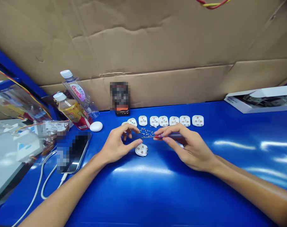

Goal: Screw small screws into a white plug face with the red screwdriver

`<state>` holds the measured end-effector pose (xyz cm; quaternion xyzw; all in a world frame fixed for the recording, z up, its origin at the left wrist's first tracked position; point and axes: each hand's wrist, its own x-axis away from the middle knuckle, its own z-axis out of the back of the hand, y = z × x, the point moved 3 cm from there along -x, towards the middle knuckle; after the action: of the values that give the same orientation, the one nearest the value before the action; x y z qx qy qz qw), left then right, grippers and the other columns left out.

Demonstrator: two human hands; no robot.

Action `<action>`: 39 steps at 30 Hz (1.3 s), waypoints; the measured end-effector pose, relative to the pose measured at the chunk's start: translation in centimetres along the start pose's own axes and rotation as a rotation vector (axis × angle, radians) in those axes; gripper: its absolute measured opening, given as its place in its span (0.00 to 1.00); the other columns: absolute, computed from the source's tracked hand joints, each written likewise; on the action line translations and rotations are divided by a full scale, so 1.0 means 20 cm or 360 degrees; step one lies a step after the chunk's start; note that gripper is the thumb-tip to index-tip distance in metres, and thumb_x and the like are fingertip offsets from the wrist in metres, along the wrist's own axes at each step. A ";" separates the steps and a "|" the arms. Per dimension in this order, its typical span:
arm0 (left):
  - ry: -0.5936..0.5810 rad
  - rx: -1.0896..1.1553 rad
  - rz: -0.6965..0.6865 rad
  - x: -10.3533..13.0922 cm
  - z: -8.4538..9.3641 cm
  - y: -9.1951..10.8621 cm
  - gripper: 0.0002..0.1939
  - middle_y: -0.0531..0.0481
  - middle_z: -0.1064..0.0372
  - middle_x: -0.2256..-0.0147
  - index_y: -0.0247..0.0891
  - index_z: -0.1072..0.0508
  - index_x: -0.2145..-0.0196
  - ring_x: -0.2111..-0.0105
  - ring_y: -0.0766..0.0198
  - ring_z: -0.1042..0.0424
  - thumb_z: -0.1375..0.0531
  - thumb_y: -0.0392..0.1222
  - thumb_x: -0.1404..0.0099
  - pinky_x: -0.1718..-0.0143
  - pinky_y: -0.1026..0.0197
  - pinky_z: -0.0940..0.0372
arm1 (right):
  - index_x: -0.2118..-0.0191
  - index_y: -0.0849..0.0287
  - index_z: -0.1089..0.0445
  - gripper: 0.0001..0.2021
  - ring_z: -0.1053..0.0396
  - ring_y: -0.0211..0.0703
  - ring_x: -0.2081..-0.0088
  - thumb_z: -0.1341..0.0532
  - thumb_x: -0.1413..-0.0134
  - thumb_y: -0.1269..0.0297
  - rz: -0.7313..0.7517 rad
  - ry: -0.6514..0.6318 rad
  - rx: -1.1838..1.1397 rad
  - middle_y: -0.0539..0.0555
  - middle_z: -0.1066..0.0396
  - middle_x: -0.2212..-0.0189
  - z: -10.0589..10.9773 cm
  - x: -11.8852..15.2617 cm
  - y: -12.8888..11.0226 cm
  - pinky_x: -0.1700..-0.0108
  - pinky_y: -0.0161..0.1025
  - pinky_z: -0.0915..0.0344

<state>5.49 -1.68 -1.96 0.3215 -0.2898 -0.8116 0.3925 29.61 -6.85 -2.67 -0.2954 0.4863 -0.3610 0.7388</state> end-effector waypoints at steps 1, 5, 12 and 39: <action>-0.0021 0.0054 0.0013 0.00 -0.01 0.00 0.14 0.49 0.20 0.60 0.38 0.21 0.55 0.67 0.62 0.27 0.29 0.46 0.34 0.65 0.60 0.34 | 0.52 0.52 0.30 0.05 0.16 0.45 0.54 0.40 0.28 0.69 0.0009 0.0002 -0.0027 0.56 0.19 0.52 0.00 0.00 -0.01 0.50 0.42 0.17; -0.0137 0.0186 0.0026 0.00 -0.02 0.02 0.12 0.48 0.17 0.59 0.39 0.19 0.55 0.65 0.61 0.24 0.29 0.44 0.34 0.62 0.59 0.33 | 0.52 0.51 0.30 0.07 0.16 0.44 0.53 0.39 0.29 0.72 0.0048 0.0009 -0.0082 0.55 0.19 0.52 -0.01 0.01 -0.03 0.50 0.40 0.17; -0.0075 0.0276 0.0032 0.01 -0.03 0.01 0.05 0.49 0.17 0.64 0.38 0.15 0.61 0.65 0.61 0.23 0.31 0.41 0.32 0.60 0.60 0.33 | 0.52 0.52 0.31 0.09 0.16 0.44 0.54 0.40 0.30 0.75 0.0079 -0.0004 -0.0095 0.56 0.20 0.52 -0.01 0.01 -0.05 0.50 0.40 0.17; -0.0148 0.0356 -0.0033 0.02 -0.04 0.02 0.06 0.46 0.15 0.62 0.37 0.15 0.58 0.63 0.59 0.17 0.33 0.39 0.30 0.57 0.60 0.24 | 0.52 0.52 0.30 0.09 0.16 0.45 0.55 0.39 0.30 0.74 0.0123 0.0010 -0.0100 0.56 0.19 0.53 0.00 0.02 -0.06 0.52 0.41 0.16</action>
<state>6.00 -2.32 -2.28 0.3282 -0.3931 -0.7922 0.3318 29.47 -7.76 -1.92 -0.2983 0.5108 -0.3178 0.7410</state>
